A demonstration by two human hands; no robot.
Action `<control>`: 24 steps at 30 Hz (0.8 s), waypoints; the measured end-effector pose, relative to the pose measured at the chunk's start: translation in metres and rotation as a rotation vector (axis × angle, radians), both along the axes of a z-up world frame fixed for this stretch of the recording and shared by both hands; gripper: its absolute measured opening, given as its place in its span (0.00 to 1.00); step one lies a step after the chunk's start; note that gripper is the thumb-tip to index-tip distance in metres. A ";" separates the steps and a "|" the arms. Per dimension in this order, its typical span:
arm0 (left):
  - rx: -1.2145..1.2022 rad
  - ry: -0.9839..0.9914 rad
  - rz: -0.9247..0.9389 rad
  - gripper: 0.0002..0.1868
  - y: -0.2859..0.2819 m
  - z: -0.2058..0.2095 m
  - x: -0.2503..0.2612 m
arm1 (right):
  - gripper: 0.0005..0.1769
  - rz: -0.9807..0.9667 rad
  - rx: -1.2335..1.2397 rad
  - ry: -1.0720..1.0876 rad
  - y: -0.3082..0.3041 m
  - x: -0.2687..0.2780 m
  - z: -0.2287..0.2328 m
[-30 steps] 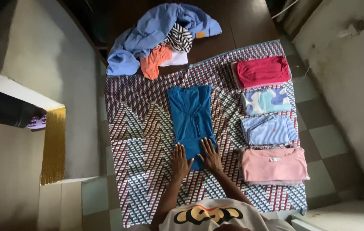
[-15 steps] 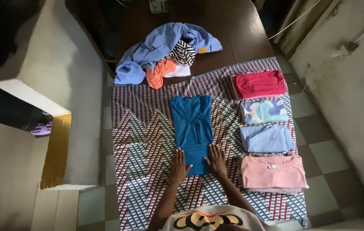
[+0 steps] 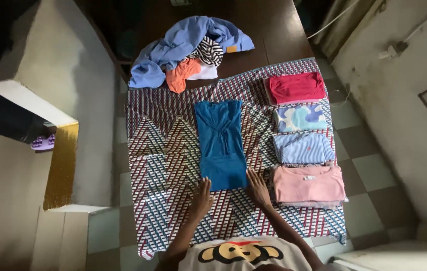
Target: Folding various t-shirts on a flat surface and stacking them.
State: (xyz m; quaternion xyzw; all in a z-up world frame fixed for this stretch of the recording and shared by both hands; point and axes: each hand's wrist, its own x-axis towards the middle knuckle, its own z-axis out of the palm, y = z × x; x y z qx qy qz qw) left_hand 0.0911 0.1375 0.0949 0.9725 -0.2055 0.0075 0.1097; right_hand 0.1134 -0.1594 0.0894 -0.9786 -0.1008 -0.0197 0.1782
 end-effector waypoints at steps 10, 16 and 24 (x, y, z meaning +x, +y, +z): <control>-0.224 0.051 -0.015 0.38 -0.026 -0.001 -0.049 | 0.41 0.140 0.096 -0.081 0.018 -0.058 -0.019; -0.134 -0.079 -0.023 0.20 -0.005 -0.034 0.026 | 0.30 0.223 0.028 -0.166 0.013 -0.004 -0.030; -0.171 0.112 -0.187 0.22 0.020 0.000 0.054 | 0.19 0.281 0.041 -0.174 -0.001 0.022 -0.016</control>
